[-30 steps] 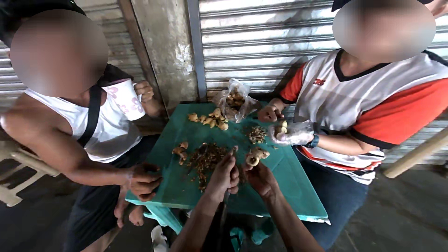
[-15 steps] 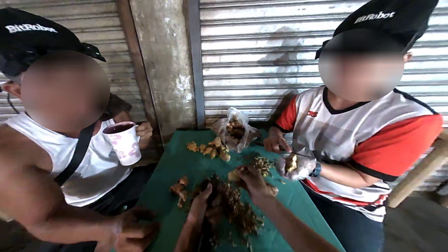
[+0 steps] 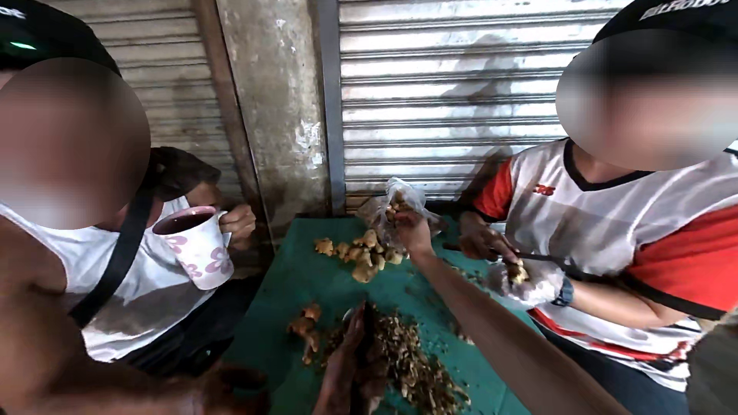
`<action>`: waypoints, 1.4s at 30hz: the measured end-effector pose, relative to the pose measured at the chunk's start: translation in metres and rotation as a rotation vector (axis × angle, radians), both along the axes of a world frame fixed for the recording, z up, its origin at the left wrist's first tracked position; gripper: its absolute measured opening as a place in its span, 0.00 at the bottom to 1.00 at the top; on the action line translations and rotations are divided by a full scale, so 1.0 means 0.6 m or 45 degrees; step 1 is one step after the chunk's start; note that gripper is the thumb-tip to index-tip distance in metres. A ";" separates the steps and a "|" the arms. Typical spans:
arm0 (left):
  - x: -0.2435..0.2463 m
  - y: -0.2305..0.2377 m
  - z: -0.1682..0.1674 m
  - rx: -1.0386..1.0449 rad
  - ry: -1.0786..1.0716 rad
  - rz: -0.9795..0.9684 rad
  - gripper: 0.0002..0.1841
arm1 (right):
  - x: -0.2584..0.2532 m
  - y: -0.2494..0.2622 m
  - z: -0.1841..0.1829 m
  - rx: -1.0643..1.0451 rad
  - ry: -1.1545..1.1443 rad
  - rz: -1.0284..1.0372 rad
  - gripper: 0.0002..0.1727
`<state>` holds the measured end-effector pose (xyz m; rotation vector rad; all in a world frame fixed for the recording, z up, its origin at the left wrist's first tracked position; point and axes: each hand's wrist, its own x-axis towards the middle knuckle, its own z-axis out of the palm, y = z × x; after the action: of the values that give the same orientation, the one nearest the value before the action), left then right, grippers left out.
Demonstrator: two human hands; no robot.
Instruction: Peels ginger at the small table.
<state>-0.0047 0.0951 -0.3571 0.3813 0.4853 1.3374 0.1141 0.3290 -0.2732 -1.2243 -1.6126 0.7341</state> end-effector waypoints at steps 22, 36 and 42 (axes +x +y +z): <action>-0.008 0.001 -0.028 -0.036 -0.368 -0.290 0.25 | -0.030 0.130 -0.038 -0.318 -1.300 0.431 0.41; -0.005 0.003 -0.024 -0.109 -0.376 -0.197 0.28 | -0.012 0.126 -0.026 0.053 -0.772 0.080 0.39; -0.007 0.004 -0.032 -0.026 -0.396 -0.213 0.25 | -0.021 0.094 0.066 0.088 -0.297 -0.176 0.44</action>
<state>-0.0092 0.0976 -0.3763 0.1874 0.2025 1.2014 0.1018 0.3856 -0.2337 -1.3960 -1.7051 0.4583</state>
